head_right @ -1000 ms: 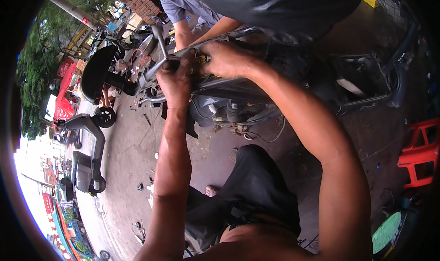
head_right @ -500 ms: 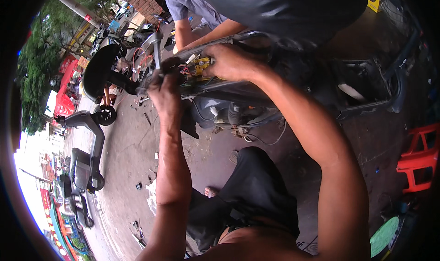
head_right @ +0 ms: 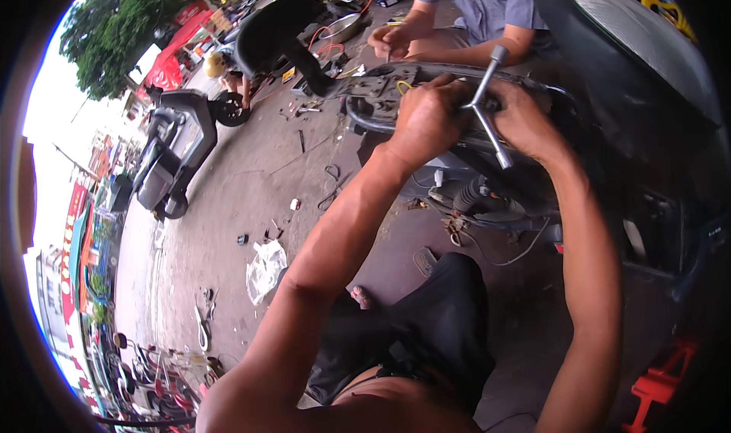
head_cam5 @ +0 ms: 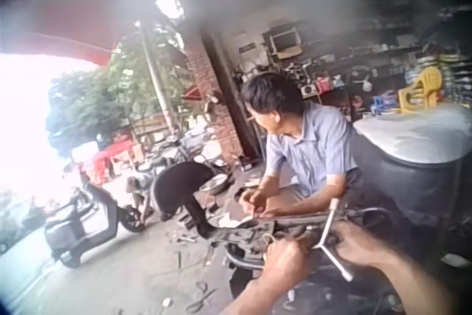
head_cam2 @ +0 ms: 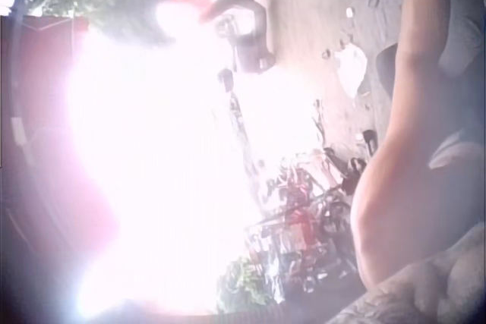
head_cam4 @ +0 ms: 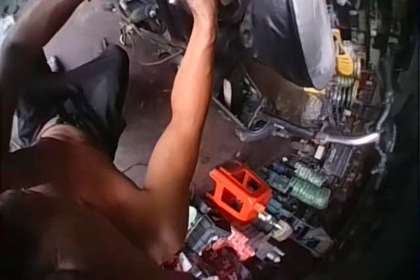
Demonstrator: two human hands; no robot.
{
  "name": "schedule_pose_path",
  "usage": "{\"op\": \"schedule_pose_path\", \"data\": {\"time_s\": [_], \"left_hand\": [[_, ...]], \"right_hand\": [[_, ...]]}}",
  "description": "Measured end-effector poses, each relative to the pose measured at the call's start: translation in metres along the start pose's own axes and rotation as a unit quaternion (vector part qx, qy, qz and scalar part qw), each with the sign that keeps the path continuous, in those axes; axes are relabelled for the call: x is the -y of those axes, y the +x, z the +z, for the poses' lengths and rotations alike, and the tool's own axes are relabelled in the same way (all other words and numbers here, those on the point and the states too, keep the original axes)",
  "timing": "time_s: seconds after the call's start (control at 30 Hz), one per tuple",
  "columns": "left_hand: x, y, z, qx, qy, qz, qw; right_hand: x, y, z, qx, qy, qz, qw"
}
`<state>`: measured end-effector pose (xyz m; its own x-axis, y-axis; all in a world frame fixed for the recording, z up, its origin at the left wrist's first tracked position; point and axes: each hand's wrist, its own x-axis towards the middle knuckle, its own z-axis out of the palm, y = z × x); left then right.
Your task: Repairing the wiring and rear components of a motor scooter.
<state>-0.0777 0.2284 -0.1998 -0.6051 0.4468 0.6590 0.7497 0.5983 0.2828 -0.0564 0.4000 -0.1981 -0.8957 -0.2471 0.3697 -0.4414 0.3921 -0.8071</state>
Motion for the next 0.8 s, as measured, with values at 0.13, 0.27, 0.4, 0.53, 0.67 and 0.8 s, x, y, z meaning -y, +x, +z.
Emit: {"op": "schedule_pose_path", "data": {"time_s": [0.13,0.27,0.4,0.53,0.67,0.8], "left_hand": [[0.001,-0.002,0.012,-0.023,0.067,0.032,0.997],[0.002,-0.001,0.024,-0.039,0.121,0.019,0.992],[-0.005,-0.001,0.012,0.001,0.106,0.02,0.994],[-0.001,-0.001,0.005,0.033,0.074,0.044,0.996],[-0.003,0.002,0.016,0.015,0.092,0.012,0.996],[-0.003,0.001,0.015,0.007,0.1,0.012,0.995]], "right_hand": [[-0.005,-0.003,0.0,-0.022,0.034,0.047,0.998],[-0.013,-0.001,-0.003,-0.014,0.062,0.039,0.997],[-0.006,-0.001,-0.005,-0.001,0.048,0.042,0.998],[-0.008,0.001,-0.006,-0.015,-0.028,0.01,0.999],[-0.009,-0.001,-0.007,-0.002,0.024,0.039,0.999],[-0.007,0.002,-0.006,0.003,0.017,0.068,0.998]]}}
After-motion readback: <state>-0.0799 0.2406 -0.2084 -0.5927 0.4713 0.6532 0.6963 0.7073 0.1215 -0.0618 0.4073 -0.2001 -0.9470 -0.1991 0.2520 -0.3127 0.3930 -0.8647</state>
